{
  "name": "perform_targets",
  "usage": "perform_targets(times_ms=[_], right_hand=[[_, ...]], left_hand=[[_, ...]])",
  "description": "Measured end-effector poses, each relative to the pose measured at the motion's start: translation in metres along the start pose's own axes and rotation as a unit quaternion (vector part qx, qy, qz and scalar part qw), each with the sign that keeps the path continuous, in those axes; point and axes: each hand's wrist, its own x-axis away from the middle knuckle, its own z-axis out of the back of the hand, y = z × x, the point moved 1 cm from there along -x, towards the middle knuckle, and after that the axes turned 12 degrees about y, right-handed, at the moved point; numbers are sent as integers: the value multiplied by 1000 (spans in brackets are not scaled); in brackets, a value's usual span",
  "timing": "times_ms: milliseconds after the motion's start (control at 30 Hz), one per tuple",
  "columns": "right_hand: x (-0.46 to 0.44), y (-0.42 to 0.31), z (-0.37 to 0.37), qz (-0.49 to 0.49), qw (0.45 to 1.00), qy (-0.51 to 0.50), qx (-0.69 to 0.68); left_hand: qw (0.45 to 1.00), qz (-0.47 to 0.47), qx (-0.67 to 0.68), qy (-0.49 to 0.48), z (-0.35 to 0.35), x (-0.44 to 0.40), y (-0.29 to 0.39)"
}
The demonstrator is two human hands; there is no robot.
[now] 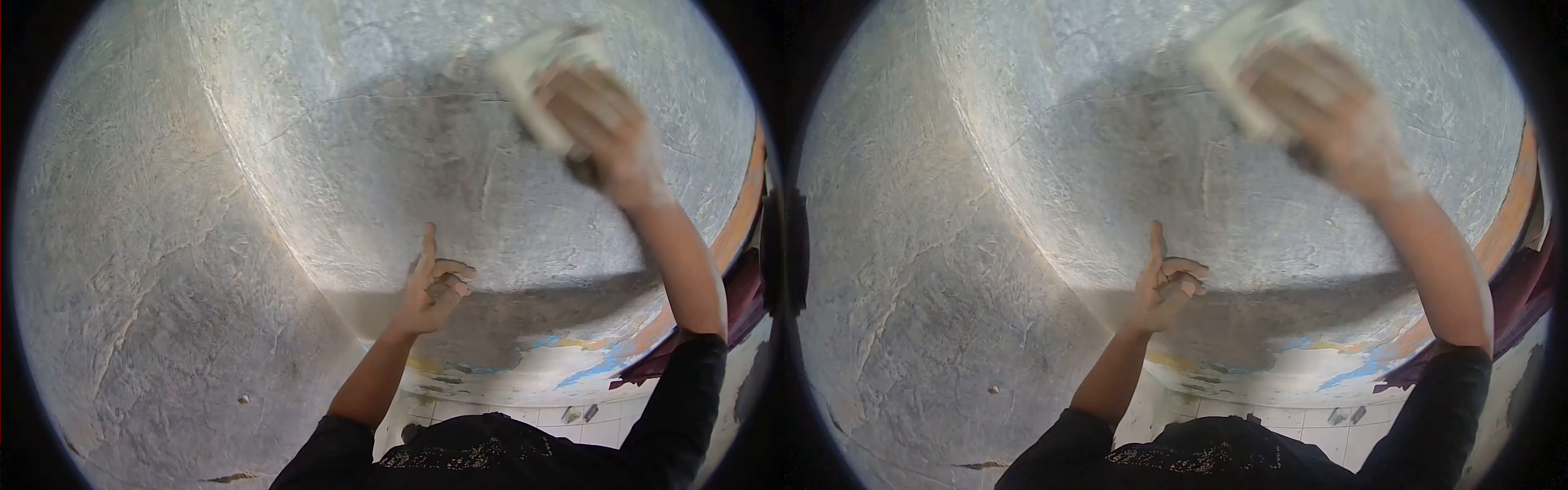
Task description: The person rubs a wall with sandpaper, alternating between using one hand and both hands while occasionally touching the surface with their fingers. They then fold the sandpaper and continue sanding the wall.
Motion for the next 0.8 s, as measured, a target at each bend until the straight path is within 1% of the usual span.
perform_targets(times_ms=[33,67,100,133,167,233,267,300,333,367,400,433,467,500,533,600,633,667,700,800], right_hand=[[-15,3,4,-55,989,19,137],[-2,-5,-13,-70,997,-8,31],[11,-25,-32,-48,991,-59,-114],[17,-45,-42,-30,960,-109,-256],[18,-55,-48,-34,960,-112,-254],[14,-67,-55,90,966,-127,-206],[6,-54,-58,49,988,-53,-133],[0,-45,-51,47,989,-58,-126],[-23,-32,-32,-15,999,-38,5],[-38,-23,-25,-71,988,-15,133],[-18,-24,-49,-41,994,16,99],[-7,-43,-66,-38,994,14,98],[6,-73,-77,-4,997,-43,-68],[11,-90,-82,29,968,-98,-231],[7,-90,-82,27,968,-101,-229],[-5,-78,-78,-34,962,-115,-247],[-26,-65,-60,-44,990,-119,-67],[-43,-53,-46,-51,985,-121,113],[-31,-30,-44,-81,986,5,143],[-12,-57,-55,-95,990,21,102]], left_hand=[[1000,0,6,1,7,2,-3],[1000,-4,-8,-14,14,5,-8],[999,-7,-25,-32,20,6,-11],[999,-6,-23,-33,26,8,-11],[998,-21,-41,-36,29,9,-9],[996,-40,-56,-52,38,8,-10],[996,-50,-58,-44,43,10,-11],[996,-60,-59,-32,48,10,-12],[996,-62,-52,-35,54,10,-11],[996,-64,-56,-24,59,11,-8],[996,-64,-60,-12,63,11,-7],[996,-63,-57,-10,66,11,-8],[998,-44,-36,-8,68,11,-8],[1000,-25,-14,-8,71,12,-10],[1000,-24,-11,-11,72,13,-11],[1000,-14,12,-17,75,13,-16],[1000,-14,15,-19,77,11,-17],[999,-28,-1,-23,79,11,-18],[999,-42,-18,-26,81,12,-18],[999,-34,-30,-30,83,13,-16]])
